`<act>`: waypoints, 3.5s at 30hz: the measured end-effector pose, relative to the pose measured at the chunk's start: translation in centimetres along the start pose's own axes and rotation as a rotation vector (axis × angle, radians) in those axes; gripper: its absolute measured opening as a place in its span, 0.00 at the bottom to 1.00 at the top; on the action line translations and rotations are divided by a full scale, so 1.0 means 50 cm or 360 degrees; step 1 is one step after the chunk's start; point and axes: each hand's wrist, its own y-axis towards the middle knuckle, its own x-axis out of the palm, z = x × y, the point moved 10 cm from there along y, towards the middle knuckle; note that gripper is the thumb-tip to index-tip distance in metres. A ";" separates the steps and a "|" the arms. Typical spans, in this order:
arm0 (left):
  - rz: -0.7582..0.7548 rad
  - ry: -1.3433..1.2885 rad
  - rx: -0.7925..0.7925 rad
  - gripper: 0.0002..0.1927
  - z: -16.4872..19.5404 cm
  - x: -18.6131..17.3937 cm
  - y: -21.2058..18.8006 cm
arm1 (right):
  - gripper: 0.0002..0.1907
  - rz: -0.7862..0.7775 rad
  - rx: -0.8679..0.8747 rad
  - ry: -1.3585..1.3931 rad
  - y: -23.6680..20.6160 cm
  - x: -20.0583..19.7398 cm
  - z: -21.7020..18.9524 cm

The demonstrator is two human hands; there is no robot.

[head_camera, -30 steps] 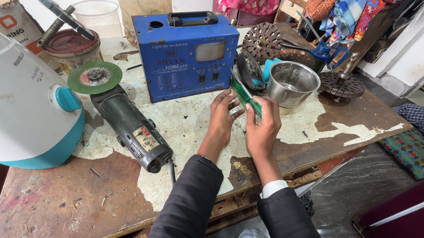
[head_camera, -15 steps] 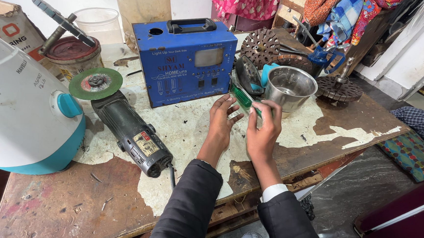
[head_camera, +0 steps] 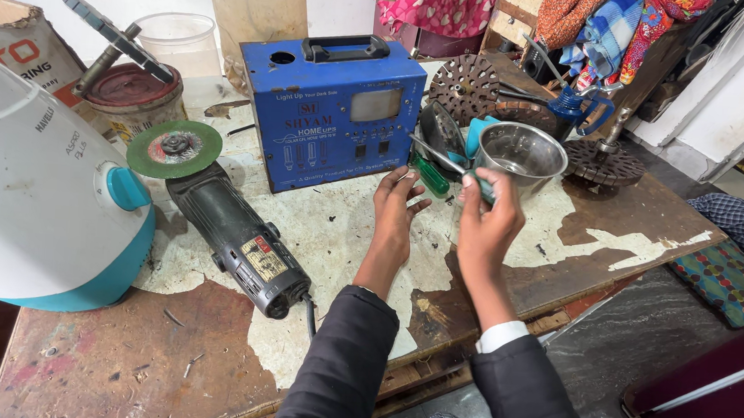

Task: The person uses a green-handled screwdriver to loosen and remove screws from a blue SHYAM HOME UPS box on a workbench. They then use a rotary tool with a grinding disc to work on the side of the same box. The person handles the screwdriver and rotary tool throughout the clip.

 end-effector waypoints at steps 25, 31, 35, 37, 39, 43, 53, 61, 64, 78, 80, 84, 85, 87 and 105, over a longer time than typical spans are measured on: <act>0.0522 0.1236 0.1046 0.22 0.196 0.026 -0.060 | 0.14 -0.0101 -0.0386 -0.0756 0.226 0.041 -0.073; 0.0548 0.1416 0.1151 0.24 0.189 0.032 -0.067 | 0.12 -0.0119 -0.0393 -0.0767 0.230 0.030 -0.066; 0.0519 0.1446 0.1174 0.26 0.194 0.036 -0.066 | 0.11 -0.0116 -0.0389 -0.0704 0.233 0.032 -0.068; 0.0533 0.1512 0.1132 0.26 0.191 0.037 -0.066 | 0.11 -0.0126 -0.0389 -0.0712 0.235 0.034 -0.068; 0.0562 0.1593 0.1131 0.27 0.195 0.036 -0.067 | 0.11 -0.0123 -0.0396 -0.0722 0.236 0.036 -0.069; 0.0593 0.1699 0.1102 0.26 0.195 0.037 -0.064 | 0.12 -0.0214 -0.0404 -0.0685 0.254 0.053 -0.062; 0.0613 0.1846 0.1195 0.22 0.217 0.050 -0.073 | 0.17 -0.0260 -0.0849 -0.0564 0.316 0.134 -0.073; 0.0809 0.1991 0.1442 0.37 0.250 0.058 -0.095 | 0.17 -0.0349 -0.0961 -0.0553 0.345 0.178 -0.087; 0.0824 0.2162 0.1435 0.44 0.242 0.065 -0.089 | 0.15 -0.0287 -0.1041 -0.0662 0.339 0.186 -0.100; 0.0666 0.2392 0.1247 0.56 0.206 0.067 -0.050 | 0.08 -0.0017 -0.0602 -0.0581 0.276 0.084 -0.068; 0.0664 0.2384 0.1238 0.56 0.205 0.067 -0.048 | 0.08 -0.0001 -0.0726 -0.0513 0.262 0.080 -0.093; 0.0665 0.2351 0.1262 0.57 0.206 0.067 -0.052 | 0.08 0.0032 -0.0750 -0.0511 0.250 0.084 -0.108; 0.0666 0.2357 0.1266 0.57 0.207 0.068 -0.053 | 0.09 0.0041 -0.0747 -0.0532 0.248 0.085 -0.109; 0.0668 0.2358 0.1279 0.57 0.209 0.069 -0.053 | 0.09 0.0056 -0.0776 -0.0604 0.243 0.085 -0.109; 0.0739 0.2382 0.1349 0.53 0.207 0.064 -0.040 | 0.07 -0.0342 -0.1174 -0.0572 0.342 0.179 -0.118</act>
